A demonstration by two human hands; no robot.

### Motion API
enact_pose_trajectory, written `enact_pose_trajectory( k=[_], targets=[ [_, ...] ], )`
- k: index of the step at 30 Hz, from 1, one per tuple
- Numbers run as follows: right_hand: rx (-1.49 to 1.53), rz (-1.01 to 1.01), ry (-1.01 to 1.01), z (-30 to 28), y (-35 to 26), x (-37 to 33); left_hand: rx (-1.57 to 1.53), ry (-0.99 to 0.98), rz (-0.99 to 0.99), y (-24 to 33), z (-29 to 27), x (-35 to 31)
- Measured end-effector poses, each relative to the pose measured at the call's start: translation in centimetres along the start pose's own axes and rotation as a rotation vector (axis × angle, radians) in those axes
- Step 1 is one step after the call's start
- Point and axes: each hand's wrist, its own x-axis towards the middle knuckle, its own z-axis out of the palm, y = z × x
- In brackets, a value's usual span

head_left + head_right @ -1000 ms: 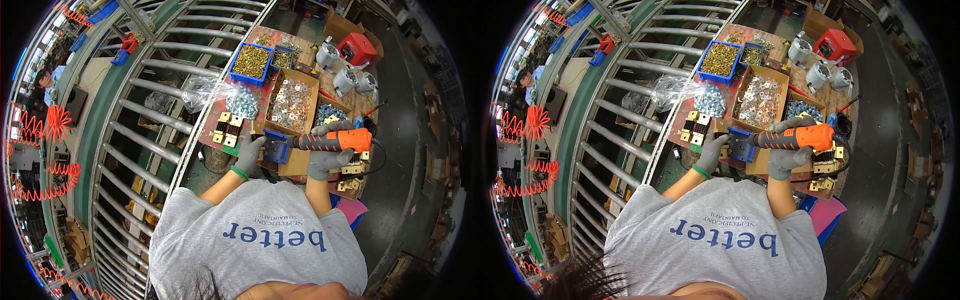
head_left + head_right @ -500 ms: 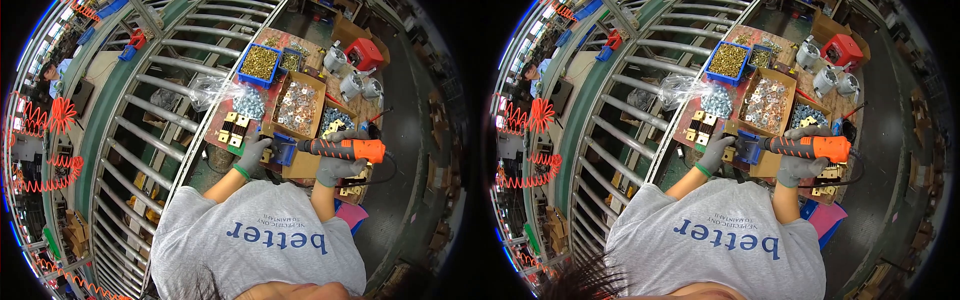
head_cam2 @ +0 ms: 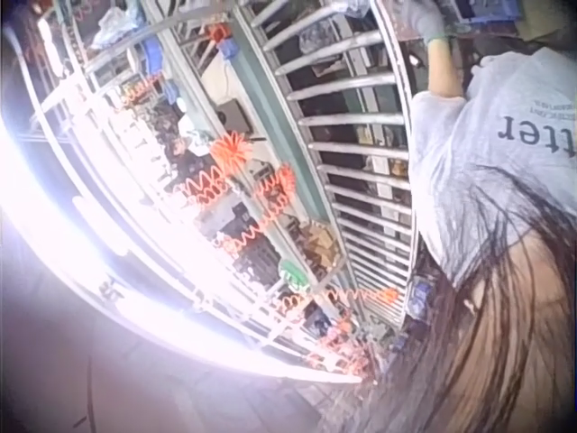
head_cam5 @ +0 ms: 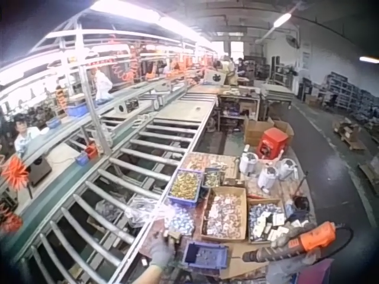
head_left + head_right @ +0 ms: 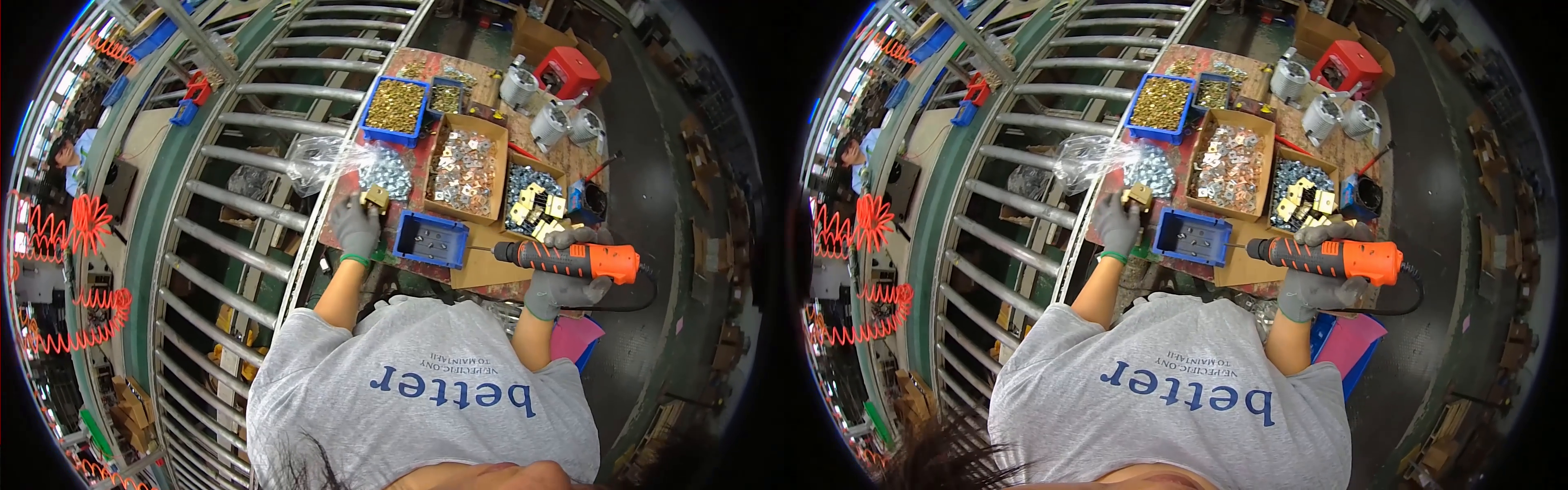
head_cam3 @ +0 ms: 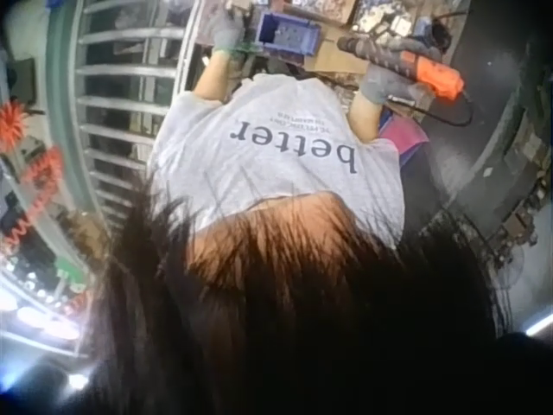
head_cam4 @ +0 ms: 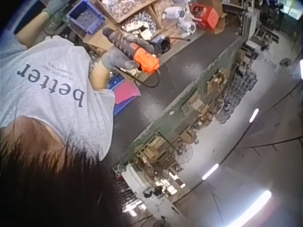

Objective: Collect parts from a conveyor and a storage bin, then use a power screwdriver to assemble components.

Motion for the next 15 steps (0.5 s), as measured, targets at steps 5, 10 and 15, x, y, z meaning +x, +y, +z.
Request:
enact_pose_trajectory(
  k=[5,10,15],
  targets=[
    [-0.126,-0.084,-0.059,-0.7,-3.6,0.1,-0.168,-0.141,-0.142,-1.2,2.4,-0.4],
    [-0.096,-0.186,-0.037,-0.7,-7.9,0.0,-0.109,0.003,-0.131,1.4,0.9,0.2],
    [-0.171,-0.264,-0.105,-1.5,-12.0,-0.3,-0.574,-0.019,0.335,11.5,-1.9,1.0]
  ],
)
